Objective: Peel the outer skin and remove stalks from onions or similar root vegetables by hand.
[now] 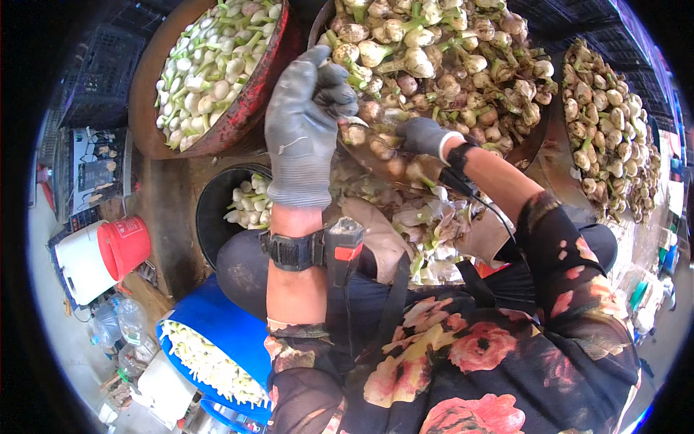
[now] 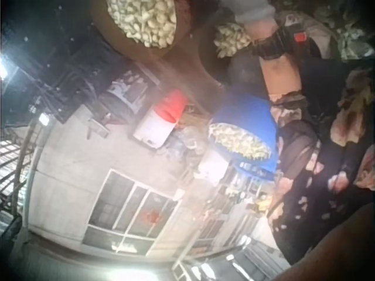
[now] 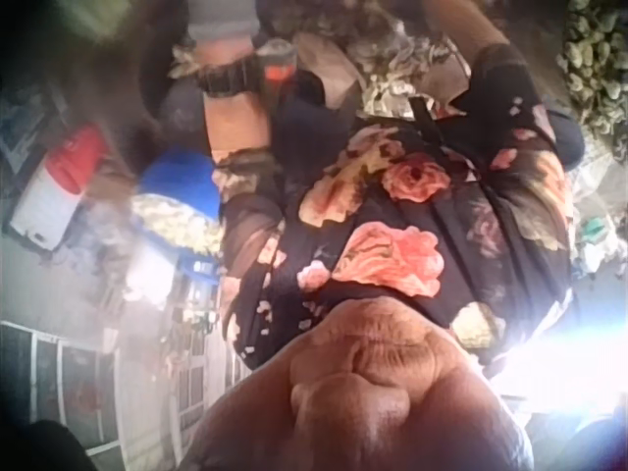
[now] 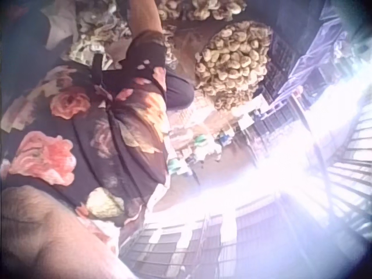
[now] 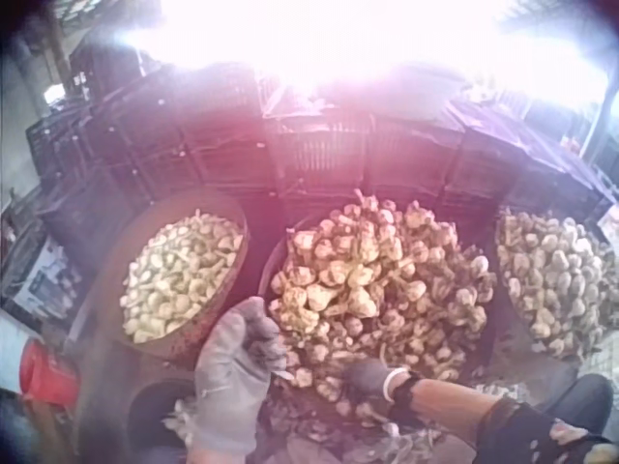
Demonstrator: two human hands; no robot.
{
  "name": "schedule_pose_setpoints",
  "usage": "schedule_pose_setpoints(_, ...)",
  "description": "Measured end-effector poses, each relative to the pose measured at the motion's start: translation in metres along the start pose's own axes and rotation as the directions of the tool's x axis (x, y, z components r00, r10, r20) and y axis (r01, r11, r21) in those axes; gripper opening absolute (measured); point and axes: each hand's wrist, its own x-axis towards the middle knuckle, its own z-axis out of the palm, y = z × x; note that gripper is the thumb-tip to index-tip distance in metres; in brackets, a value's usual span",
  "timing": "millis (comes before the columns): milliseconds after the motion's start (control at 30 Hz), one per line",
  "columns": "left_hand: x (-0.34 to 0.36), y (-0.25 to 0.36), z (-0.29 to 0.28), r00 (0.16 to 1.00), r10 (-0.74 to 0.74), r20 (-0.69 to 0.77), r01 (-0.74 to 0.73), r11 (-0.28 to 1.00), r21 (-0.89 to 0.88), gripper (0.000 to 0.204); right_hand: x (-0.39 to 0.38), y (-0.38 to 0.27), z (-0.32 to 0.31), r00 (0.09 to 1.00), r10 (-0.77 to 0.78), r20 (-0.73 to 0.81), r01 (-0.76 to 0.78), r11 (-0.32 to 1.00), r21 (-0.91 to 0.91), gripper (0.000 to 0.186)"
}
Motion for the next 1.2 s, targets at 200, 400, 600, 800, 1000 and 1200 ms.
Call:
schedule_pose_setpoints(200,-0.009,-0.054,0.000,0.955,-0.067,0.289,-0.251,0.337,0.907,0.073,-0.080,0.003,-0.041,0.969,0.149,-0.199,-0.023,0.850,0.527,0.034)
schedule_pose_setpoints(400,-0.023,-0.093,0.002,0.904,-0.170,0.392,-0.374,0.126,0.919,0.086,-0.141,-0.019,-0.053,0.877,0.322,-0.356,0.423,-0.169,0.890,0.023)
schedule_pose_setpoints(600,-0.033,-0.102,0.018,0.871,-0.134,0.473,-0.463,0.097,0.881,0.089,-0.150,-0.037,-0.042,0.823,0.523,-0.220,0.305,-0.080,0.949,0.018)
schedule_pose_setpoints(800,-0.028,-0.105,0.017,0.852,-0.119,0.511,-0.500,0.108,0.859,0.085,-0.153,-0.028,-0.037,0.778,0.502,-0.377,0.343,0.163,0.925,0.008)
schedule_pose_setpoints(1000,-0.025,-0.101,0.011,0.888,-0.081,0.452,-0.408,0.311,0.858,0.075,-0.154,-0.010,-0.031,0.684,0.098,-0.723,0.343,0.831,0.438,0.015)
schedule_pose_setpoints(1200,-0.020,-0.093,0.003,0.929,-0.369,0.001,0.322,0.813,0.485,0.050,-0.148,-0.024,-0.021,0.767,0.449,-0.458,0.244,0.456,0.856,0.020)
